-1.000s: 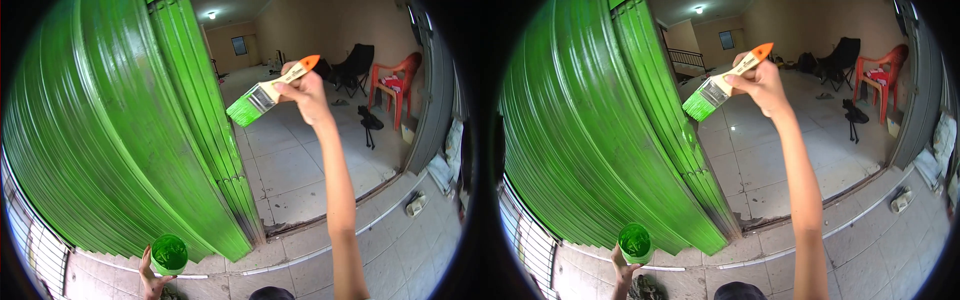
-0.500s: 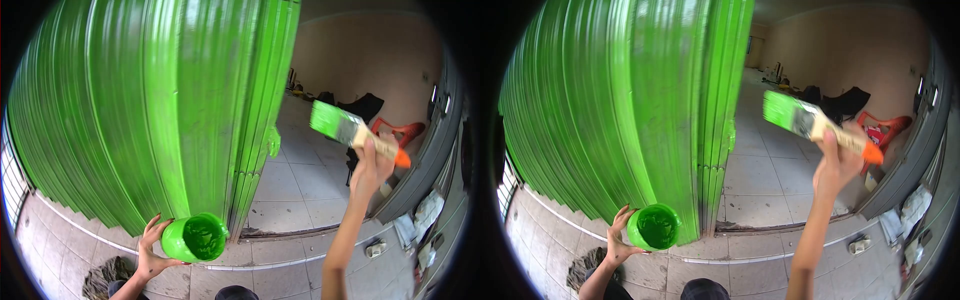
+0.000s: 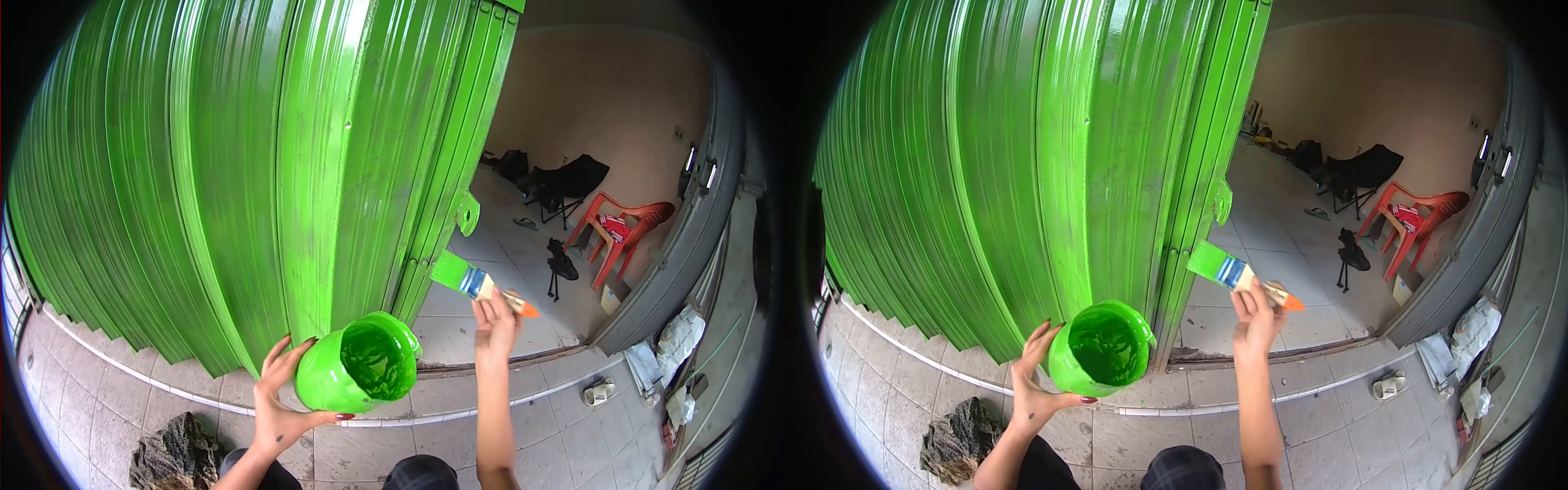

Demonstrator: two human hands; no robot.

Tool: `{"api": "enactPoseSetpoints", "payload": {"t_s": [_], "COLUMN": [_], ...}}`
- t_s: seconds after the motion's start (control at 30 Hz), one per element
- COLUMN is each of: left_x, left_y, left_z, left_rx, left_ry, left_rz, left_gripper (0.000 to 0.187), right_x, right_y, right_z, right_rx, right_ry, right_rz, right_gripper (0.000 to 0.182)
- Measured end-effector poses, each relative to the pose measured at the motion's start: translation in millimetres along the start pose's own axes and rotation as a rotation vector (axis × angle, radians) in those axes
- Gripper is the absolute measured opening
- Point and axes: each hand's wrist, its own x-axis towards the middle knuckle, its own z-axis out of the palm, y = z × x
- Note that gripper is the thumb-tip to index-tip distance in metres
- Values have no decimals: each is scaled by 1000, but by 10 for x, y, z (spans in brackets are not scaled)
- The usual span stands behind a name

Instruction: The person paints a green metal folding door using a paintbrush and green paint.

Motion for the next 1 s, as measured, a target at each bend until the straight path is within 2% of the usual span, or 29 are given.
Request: {"api": "enactPoseSetpoints", "payload": {"t_s": [0.1, 0.2, 0.43, 0.53, 0.57, 0.67, 0.8, 0.9, 1.0], "left_x": [-13, -57, -68, -65, -66, -63, -62, -71, -84], "left_y": [-19, 43, 49, 34, 27, 29, 54, 55, 57], "left_z": [63, 36, -22, 17, 28, 32, 16, 5, -22], "left_rx": [-65, -42, -23, -23, -25, -26, -43, -42, -45], "left_ry": [-14, -65, -61, -70, -72, -79, -76, -75, -75], "left_rz": [-19, 6, -11, -25, -28, -18, -22, -23, -6], "left_gripper": [92, 91, 91, 92, 93, 93, 93, 93, 92], "right_x": [197, 259, 239, 248, 221, 133, 260, 650, 935], "right_y": [131, 99, 8, -4, -45, -233, -525, -648, -708], "right_z": [186, 342, 252, 93, 53, -29, -21, 24, 115], "right_rx": [228, 347, 469, 483, 501, 317, 96, -16, 44], "right_ry": [5, 55, 79, 68, 75, 111, 14, -81, -147], "right_rz": [199, 269, 415, 351, 335, 37, -339, -290, -80], "right_gripper": [22, 17, 21, 31, 25, 21, 26, 26, 26]}}
